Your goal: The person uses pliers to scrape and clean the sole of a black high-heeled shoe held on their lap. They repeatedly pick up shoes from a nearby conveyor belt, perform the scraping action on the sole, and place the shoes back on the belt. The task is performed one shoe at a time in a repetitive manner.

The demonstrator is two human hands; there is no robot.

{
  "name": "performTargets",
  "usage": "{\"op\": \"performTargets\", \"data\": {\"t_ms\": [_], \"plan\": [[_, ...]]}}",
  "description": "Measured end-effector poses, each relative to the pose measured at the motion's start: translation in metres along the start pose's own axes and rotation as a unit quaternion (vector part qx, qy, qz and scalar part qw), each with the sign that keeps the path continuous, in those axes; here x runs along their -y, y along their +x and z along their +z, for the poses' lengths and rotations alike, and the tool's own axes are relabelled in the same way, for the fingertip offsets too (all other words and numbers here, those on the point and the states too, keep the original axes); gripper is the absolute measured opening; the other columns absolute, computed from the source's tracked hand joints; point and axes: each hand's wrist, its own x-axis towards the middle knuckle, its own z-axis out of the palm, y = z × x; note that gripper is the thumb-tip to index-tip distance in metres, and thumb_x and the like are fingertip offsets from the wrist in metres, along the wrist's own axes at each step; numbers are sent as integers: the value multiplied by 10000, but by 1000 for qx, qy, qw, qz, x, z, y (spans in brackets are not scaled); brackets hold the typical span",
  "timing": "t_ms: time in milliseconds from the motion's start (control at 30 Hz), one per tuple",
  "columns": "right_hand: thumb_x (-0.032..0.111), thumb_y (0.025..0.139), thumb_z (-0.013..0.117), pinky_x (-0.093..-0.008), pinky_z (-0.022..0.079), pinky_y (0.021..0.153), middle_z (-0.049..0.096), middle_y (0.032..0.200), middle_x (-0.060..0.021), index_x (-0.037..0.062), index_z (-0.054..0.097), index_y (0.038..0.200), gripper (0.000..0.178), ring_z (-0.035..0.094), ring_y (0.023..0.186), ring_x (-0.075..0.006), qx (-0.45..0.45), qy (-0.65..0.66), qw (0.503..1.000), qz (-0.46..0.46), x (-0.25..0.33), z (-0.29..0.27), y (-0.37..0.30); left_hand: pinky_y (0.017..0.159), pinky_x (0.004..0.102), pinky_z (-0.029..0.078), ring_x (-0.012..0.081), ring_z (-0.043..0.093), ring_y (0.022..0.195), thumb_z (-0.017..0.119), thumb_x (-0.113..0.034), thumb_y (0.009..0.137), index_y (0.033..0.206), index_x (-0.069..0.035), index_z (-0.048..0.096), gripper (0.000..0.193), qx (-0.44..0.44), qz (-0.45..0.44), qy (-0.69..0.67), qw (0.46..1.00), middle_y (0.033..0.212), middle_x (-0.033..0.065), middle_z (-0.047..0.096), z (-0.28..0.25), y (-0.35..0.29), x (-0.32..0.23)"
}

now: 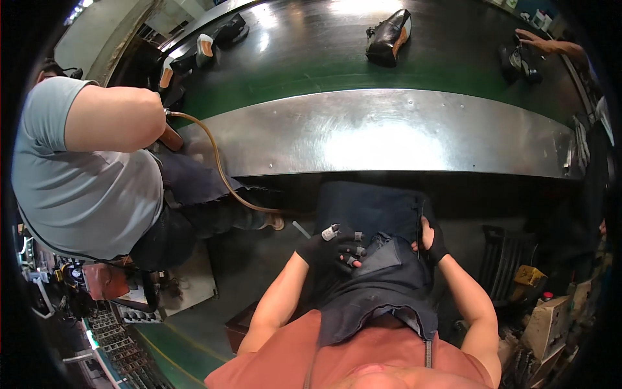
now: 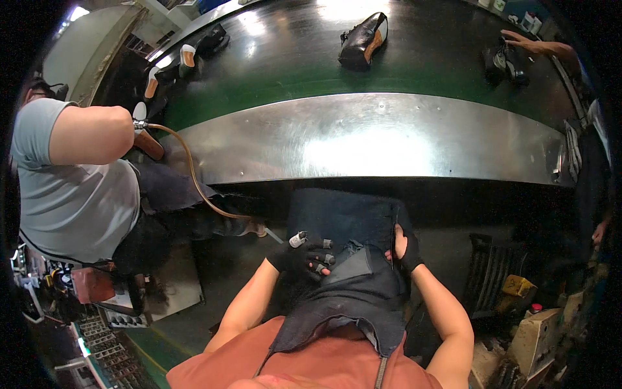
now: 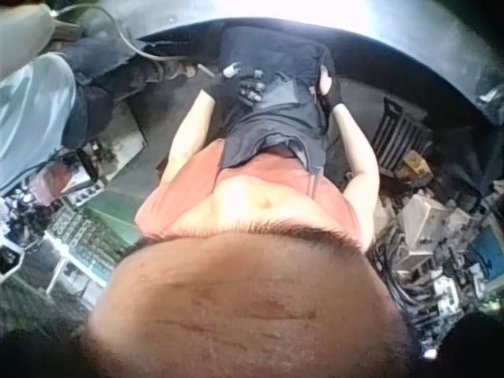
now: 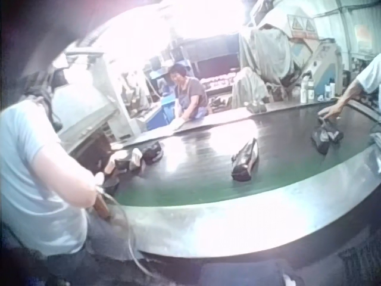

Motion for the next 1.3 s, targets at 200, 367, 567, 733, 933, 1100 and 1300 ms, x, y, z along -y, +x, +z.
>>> {"op": "performTargets", "data": {"t_ms": [200,367,567,733,933,1100,1300], "plan": [[530,974,369,-359,529,453,614,648,-214,-102,529,1157,678,613,471,-264,-9,25,1000,-16,-2,-3,-4,986,599,395,465,490,1205,415,-626,905,1520,-123,189,826,-2,-14,-27,1000,1416,220,410,0,4,-5],[555,966,346,-337,521,423,576,596,-179,-88,561,1010,680,612,460,-259,-27,32,999,-20,-1,-3,-9,955,584,429,471,512,1178,431,-665,879,1516,-118,206,869,-17,-36,10,999,1377,218,448,10,8,-16],[551,968,345,-329,505,414,590,560,-196,-79,567,906,671,612,444,-259,-21,28,999,-26,3,-1,-12,945,573,443,470,528,1161,430,-682,869,1507,-121,236,871,-9,-31,8,999,1345,204,485,5,4,-16],[544,972,342,-327,503,413,590,545,-192,-67,567,842,664,611,440,-257,-7,12,1000,-18,4,-1,-11,940,565,448,458,532,1165,419,-692,869,1507,-124,239,873,-12,-27,0,1000,1348,198,485,2,4,-12],[586,954,347,-378,520,441,605,615,-231,-128,539,1106,755,621,481,-288,5,26,1000,-4,-7,-5,2,930,543,463,453,544,1150,416,-694,868,1514,-121,222,885,-5,-14,29,999,1355,195,481,4,4,-10],[560,961,358,-391,535,448,602,610,-238,-141,529,1117,738,622,474,-300,-1,27,1000,9,-8,-3,3,919,538,476,447,573,1111,429,-704,853,1511,-113,228,907,-20,-6,47,999,1362,204,474,8,2,-10],[533,967,368,-396,547,461,614,645,-259,-146,526,1125,715,626,475,-308,-14,33,999,8,-3,-3,-2,924,543,471,452,569,1115,423,-713,852,1505,-105,237,911,-33,-18,40,999,1356,220,473,16,1,-13]]}}
